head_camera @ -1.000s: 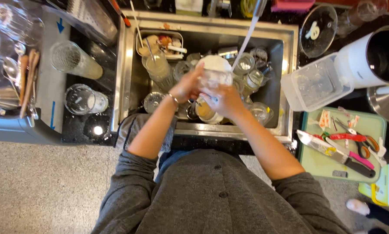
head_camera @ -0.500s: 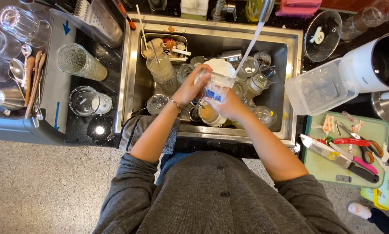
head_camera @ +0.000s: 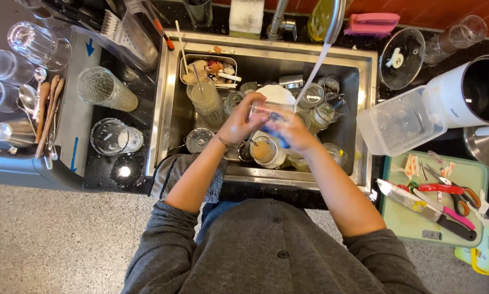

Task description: Washing and rinsing various glasses and cups in a kitchen sink using soap and water.

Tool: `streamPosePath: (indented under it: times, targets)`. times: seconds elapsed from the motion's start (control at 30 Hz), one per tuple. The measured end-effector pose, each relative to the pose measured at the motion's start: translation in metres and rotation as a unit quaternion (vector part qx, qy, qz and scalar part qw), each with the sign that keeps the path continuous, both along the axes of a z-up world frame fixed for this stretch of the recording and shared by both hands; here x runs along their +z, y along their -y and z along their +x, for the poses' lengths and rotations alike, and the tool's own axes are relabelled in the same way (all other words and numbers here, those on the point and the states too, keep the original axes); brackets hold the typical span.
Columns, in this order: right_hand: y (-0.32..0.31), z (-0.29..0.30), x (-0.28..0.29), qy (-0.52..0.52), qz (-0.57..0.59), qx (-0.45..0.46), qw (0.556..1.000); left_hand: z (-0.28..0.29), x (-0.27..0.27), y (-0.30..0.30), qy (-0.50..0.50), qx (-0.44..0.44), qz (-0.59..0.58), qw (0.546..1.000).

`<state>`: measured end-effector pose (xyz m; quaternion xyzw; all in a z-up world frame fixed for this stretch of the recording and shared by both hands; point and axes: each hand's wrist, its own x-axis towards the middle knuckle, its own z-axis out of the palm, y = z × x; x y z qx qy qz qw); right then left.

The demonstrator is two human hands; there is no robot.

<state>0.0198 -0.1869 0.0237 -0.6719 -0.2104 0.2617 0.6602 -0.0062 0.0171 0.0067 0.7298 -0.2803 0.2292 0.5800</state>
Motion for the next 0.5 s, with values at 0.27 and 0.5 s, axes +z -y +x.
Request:
streamPosePath:
  times: [0.27, 0.5]
  targets:
    - [0.006, -0.018, -0.035, 0.326, -0.209, -0.022, 0.922, 0.028, -0.102, -0.006, -0.589, -0.177, -0.233, 0.753]
    - [-0.001, -0.021, -0.005, 0.028, -0.058, -0.047, 0.997, 0.000, -0.039, -0.004, -0.247, -0.085, -0.067, 0.963]
